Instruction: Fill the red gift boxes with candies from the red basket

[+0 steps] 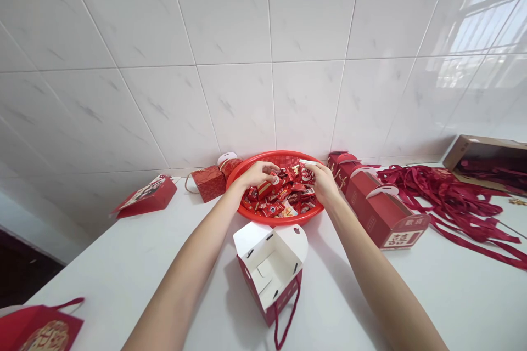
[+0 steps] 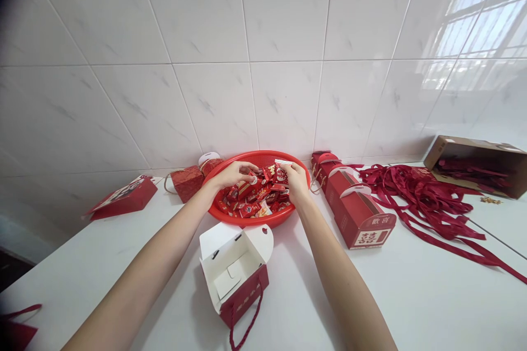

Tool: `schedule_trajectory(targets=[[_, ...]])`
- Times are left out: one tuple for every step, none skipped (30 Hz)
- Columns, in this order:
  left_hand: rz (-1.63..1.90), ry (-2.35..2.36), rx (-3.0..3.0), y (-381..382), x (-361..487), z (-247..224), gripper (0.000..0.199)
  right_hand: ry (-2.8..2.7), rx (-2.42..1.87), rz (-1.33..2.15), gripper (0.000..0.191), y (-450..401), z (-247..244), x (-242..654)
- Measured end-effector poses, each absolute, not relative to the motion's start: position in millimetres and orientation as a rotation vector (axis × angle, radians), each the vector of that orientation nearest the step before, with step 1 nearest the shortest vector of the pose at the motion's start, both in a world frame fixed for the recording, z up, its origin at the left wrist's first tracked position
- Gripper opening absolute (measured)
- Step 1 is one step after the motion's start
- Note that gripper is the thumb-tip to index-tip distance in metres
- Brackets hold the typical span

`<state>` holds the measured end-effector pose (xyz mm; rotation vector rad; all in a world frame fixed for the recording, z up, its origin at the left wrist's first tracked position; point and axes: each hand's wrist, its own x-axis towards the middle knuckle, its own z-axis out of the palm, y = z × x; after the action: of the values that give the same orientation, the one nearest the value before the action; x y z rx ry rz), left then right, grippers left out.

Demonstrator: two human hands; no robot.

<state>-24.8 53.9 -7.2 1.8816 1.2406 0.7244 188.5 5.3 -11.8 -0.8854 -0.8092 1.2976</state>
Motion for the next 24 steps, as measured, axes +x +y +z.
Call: schedule_trajectory(targets=[[0.736, 1.239, 1.876, 54.5, -24.8, -7.4, 0.043, -0.805, -0.884, 1.301, 0.005, 5.0, -11.5, 188.3], [0.754, 1.234, 1.87, 54.9, -24.8, -7.5, 0.042, -0.802, -0.883, 1.304, 0.005, 4.8, -11.2, 188.2], [0.777, 1.225, 1.869, 55.1, -24.8, -7.5, 0.041, -0.803, -0.883, 1.307, 0.005, 4.8, -11.1, 188.1], [0.806, 1.212, 1.873, 55.1, -24.7, -7.5, 0.04, -0.806, -0.881, 1.31, 0.005, 5.1, -11.3, 188.1], [0.834, 1.197, 1.879, 54.8, -24.5, -7.3, 0.039, -0.81, -0.881, 1.313, 0.006, 5.6, -11.9, 188.2], [0.86, 1.18, 1.884, 54.2, -24.1, -7.0, 0.039, -0.817, -0.878, 1.316, 0.007, 6.5, -12.8, 188.4], [0.883, 1.164, 1.884, 53.4, -23.7, -6.6, 0.038, -0.827, -0.874, 1.316, 0.008, 7.6, -14.0, 188.6], [0.902, 1.147, 1.878, 52.3, -23.0, -6.1, 0.039, -0.839, -0.867, 1.314, 0.008, 8.8, -15.5, 188.9], [0.924, 1.128, 1.866, 51.1, -22.2, -5.4, 0.04, -0.857, -0.856, 1.311, 0.009, 10.1, -17.1, 189.1], [0.952, 1.11, 1.849, 49.8, -21.2, -4.8, 0.041, -0.879, -0.843, 1.309, 0.009, 11.4, -18.7, 189.3], [0.984, 1.092, 1.828, 48.6, -20.2, -4.1, 0.042, -0.902, -0.831, 1.31, 0.01, 12.4, -20.2, 189.4], [1.019, 1.071, 1.801, 47.5, -19.2, -3.4, 0.044, -0.925, -0.82, 1.316, 0.012, 13.1, -21.4, 189.5], [1.049, 1.048, 1.766, 46.6, -18.1, -2.9, 0.045, -0.943, -0.81, 1.325, 0.013, 13.5, -22.4, 189.4], [1.073, 1.024, 1.726, 45.9, -17.1, -2.4, 0.046, -0.958, -0.802, 1.334, 0.014, 13.6, -23.0, 189.4], [1.083, 0.998, 1.686, 45.3, -16.2, -1.9, 0.046, -0.972, -0.793, 1.342, 0.015, 13.3, -23.3, 189.2], [1.081, 0.971, 1.652, 44.8, -15.2, -1.5, 0.046, -0.983, -0.783, 1.347, 0.016, 12.9, -23.4, 189.1], [1.07, 0.944, 1.627, 44.3, -14.3, -1.1, 0.046, -0.995, -0.771, 1.35, 0.017, 12.4, -23.3, 189.0], [1.052, 0.918, 1.613, 43.8, -13.5, -0.6, 0.046, -1.004, -0.761, 1.35, 0.018, 11.8, -23.2, 188.9], [1.03, 0.893, 1.605, 43.2, -12.7, -0.1, 0.046, -1.009, -0.755, 1.348, 0.019, 11.3, -23.1, 188.8], [1.01, 0.869, 1.598, 42.4, -11.9, 0.6, 0.046, -1.009, -0.753, 1.347, 0.021, 11.0, -23.1, 188.8], [0.993, 0.847, 1.588, 41.6, -11.3, 1.4, 0.046, -1.006, -0.754, 1.346, 0.022, 10.7, -23.1, 188.8], [0.983, 0.828, 1.575, 40.6, -10.8, 2.2, 0.046, -1.003, -0.761, 1.348, 0.023, 10.6, -23.2, 188.8], [0.978, 0.812, 1.561, 39.6, -10.5, 3.1, 0.045, -1.001, -0.771, 1.35, 0.024, 10.5, -23.3, 188.9], [0.975, 0.802, 1.547, 38.7, -10.3, 3.9, 0.045, -1.001, -0.782, 1.352, 0.024, 10.5, -23.3, 188.9]])
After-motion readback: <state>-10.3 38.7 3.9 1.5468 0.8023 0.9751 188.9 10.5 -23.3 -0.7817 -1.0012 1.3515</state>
